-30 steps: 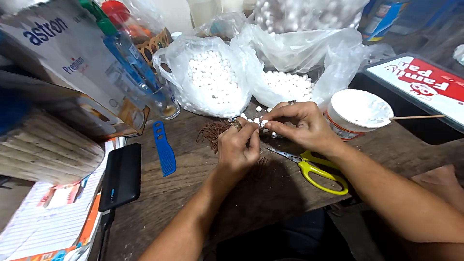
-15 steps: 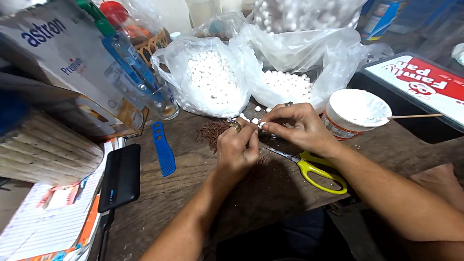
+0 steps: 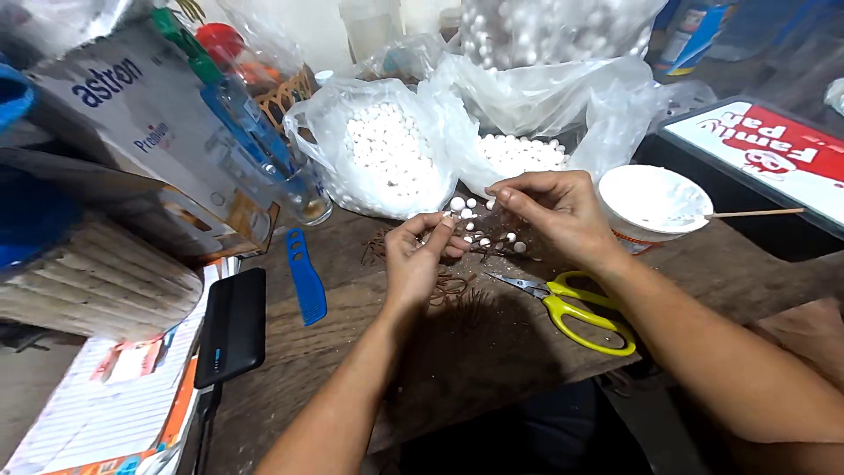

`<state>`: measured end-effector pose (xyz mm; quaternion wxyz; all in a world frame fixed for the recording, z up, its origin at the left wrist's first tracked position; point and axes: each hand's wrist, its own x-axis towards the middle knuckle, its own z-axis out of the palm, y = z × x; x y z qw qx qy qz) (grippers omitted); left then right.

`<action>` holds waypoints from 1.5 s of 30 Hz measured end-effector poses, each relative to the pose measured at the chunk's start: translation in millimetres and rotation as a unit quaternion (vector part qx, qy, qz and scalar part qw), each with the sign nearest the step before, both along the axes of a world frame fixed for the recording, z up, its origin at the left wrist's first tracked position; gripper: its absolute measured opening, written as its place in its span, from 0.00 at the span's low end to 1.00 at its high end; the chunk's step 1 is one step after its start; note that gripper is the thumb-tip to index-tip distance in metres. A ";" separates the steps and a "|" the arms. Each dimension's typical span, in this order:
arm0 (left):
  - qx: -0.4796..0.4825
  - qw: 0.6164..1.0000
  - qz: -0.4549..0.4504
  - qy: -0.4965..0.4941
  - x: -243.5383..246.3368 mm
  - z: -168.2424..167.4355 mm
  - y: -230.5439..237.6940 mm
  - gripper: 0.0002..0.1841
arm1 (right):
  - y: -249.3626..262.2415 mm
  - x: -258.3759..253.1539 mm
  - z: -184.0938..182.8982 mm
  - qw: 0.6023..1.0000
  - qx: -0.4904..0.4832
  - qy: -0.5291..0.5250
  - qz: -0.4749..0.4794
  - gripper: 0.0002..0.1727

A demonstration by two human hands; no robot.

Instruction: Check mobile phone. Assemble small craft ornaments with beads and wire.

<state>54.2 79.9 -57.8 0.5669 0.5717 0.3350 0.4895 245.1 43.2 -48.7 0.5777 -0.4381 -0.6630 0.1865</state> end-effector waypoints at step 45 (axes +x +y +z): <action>0.072 0.996 0.010 0.046 1.7 -3.8 -6.2 0.05 | 3.2 -12.6 6.3 0.992 -0.002 -0.126 -0.024 0.07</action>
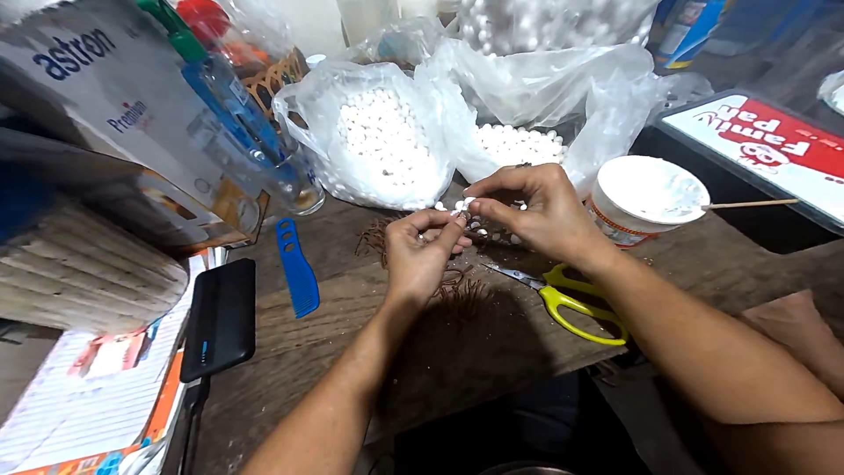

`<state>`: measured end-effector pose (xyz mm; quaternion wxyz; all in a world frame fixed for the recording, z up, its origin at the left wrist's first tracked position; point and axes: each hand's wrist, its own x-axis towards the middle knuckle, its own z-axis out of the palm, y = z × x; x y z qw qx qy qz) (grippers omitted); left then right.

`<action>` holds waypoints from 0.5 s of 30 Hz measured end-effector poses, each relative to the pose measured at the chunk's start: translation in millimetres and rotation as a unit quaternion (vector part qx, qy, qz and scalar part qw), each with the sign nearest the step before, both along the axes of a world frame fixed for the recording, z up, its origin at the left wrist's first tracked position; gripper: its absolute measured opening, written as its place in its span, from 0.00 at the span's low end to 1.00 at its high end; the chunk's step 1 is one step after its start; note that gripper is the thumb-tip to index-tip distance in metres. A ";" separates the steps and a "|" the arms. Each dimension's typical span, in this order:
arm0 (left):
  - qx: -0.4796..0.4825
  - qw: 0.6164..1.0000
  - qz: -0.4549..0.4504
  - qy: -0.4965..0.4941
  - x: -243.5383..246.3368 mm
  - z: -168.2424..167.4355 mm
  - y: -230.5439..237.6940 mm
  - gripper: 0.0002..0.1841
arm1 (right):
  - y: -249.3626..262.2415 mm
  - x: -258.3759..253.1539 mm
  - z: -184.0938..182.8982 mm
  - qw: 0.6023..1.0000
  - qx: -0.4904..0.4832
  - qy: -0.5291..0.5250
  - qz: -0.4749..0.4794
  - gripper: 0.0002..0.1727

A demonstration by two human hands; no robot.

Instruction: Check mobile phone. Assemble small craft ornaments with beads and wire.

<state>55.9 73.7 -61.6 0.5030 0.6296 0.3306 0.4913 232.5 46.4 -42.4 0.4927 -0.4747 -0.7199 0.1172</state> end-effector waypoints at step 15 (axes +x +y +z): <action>-0.045 0.996 0.028 -0.068 0.4 3.4 -2.4 0.06 | 1.4 9.8 -5.6 0.962 -0.125 0.237 0.046 0.09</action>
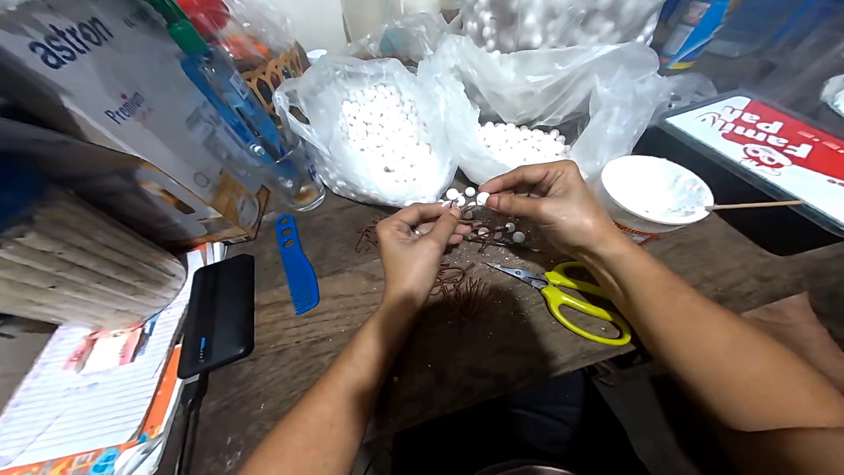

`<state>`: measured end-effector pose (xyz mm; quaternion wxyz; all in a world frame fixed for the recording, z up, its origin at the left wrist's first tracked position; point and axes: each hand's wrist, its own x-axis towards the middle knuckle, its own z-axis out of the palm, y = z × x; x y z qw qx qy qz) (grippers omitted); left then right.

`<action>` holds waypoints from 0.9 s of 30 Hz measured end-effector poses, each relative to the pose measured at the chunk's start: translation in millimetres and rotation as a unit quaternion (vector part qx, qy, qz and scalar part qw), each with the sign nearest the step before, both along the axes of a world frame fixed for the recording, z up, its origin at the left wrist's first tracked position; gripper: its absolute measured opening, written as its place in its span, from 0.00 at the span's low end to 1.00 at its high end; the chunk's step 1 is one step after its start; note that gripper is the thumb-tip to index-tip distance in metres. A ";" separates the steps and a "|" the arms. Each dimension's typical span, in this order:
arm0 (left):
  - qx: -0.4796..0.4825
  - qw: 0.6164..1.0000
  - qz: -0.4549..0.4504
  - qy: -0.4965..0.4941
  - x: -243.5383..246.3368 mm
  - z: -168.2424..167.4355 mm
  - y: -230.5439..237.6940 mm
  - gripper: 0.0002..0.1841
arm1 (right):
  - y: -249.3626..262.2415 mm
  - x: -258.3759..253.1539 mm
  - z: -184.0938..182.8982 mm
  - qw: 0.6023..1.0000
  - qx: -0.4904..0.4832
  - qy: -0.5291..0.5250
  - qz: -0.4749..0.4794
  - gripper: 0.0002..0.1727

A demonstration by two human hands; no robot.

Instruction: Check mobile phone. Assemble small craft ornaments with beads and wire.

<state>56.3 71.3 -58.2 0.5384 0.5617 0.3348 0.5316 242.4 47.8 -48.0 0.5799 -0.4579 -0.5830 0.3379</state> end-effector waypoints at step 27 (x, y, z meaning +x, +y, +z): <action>0.075 0.996 0.020 0.038 0.0 -0.5 -2.3 0.05 | -3.7 -3.9 -2.3 0.999 0.016 -0.035 -0.011 0.07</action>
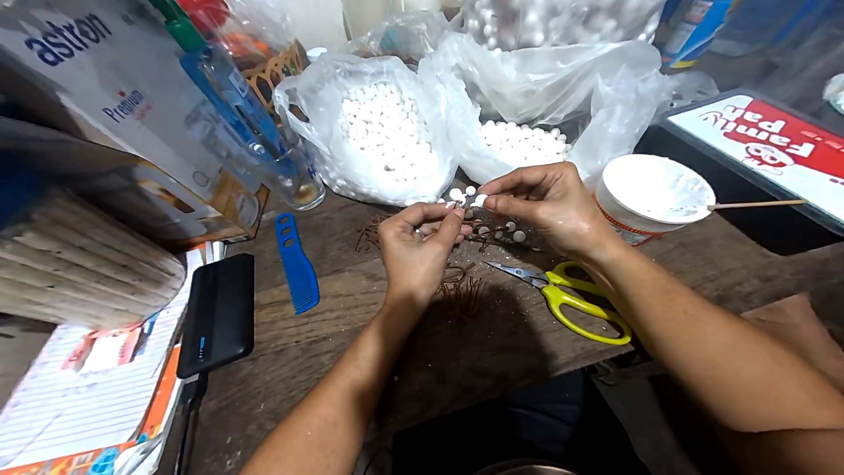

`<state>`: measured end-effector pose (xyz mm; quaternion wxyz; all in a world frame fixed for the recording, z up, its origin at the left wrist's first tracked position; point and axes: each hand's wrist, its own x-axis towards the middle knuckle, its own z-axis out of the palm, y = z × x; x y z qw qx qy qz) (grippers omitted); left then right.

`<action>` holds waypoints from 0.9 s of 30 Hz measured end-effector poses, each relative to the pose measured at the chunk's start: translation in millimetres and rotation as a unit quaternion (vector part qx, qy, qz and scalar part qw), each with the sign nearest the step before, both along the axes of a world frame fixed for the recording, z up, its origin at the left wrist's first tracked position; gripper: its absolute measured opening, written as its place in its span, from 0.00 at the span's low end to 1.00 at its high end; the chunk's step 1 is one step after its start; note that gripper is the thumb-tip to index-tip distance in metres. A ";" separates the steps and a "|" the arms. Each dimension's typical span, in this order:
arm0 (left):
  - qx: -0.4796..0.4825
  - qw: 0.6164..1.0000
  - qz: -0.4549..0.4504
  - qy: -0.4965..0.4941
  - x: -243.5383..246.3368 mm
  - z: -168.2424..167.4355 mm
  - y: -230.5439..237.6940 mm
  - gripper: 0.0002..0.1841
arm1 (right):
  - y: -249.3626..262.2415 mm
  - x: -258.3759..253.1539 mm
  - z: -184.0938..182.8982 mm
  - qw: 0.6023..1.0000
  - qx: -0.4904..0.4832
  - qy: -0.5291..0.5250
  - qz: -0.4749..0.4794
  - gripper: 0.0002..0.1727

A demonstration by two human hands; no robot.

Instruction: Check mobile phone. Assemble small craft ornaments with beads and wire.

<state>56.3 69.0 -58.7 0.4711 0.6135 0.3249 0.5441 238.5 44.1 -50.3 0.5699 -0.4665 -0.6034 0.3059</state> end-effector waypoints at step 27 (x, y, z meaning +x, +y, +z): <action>0.080 0.997 0.003 0.024 1.6 -9.2 1.0 0.06 | -0.6 -6.7 -5.4 0.999 0.029 -0.033 0.008 0.05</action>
